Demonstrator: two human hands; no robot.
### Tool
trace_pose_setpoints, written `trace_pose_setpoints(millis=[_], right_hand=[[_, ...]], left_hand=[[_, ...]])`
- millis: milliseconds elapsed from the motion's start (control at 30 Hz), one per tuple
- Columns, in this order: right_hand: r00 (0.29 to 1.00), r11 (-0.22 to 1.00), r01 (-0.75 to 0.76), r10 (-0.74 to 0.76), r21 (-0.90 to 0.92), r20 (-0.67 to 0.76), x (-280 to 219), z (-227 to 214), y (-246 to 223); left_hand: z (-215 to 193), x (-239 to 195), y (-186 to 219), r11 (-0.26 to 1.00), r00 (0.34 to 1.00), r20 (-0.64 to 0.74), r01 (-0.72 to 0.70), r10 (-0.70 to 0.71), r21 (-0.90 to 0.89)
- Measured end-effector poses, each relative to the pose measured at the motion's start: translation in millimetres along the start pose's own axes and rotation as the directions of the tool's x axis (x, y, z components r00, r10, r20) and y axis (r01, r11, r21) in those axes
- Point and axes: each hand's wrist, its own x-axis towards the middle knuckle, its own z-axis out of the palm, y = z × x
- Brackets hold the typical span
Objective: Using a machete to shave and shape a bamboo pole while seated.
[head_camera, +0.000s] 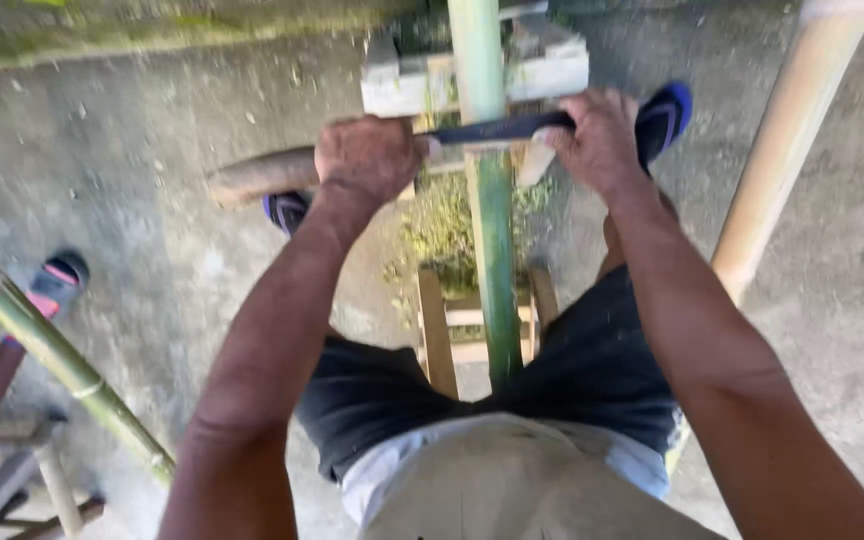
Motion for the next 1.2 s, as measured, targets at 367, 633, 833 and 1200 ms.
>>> trace_pose_setpoints(millis=[367,633,833,1200], right_hand=[[0.995,0.958,0.089,-0.075,-0.271,0.059,-51,12,4],[0.991,0.965,-0.001,0.036,-0.262,0.131,-43,2,-18],[0.991,0.937,0.129,-0.114,-0.324,0.066,-23,-8,-26],[0.992,0.949,0.084,-0.051,-0.302,0.117,-31,-14,-16]], left_hand=[[33,-22,1,0.998,0.971,-0.233,-0.053,0.060,0.036],[39,-32,2,0.998,0.979,0.203,0.034,-0.021,-0.060],[20,-16,-7,0.992,0.991,0.126,0.051,-0.036,-0.112],[57,-30,-3,0.998,0.987,0.161,0.004,0.007,-0.069]])
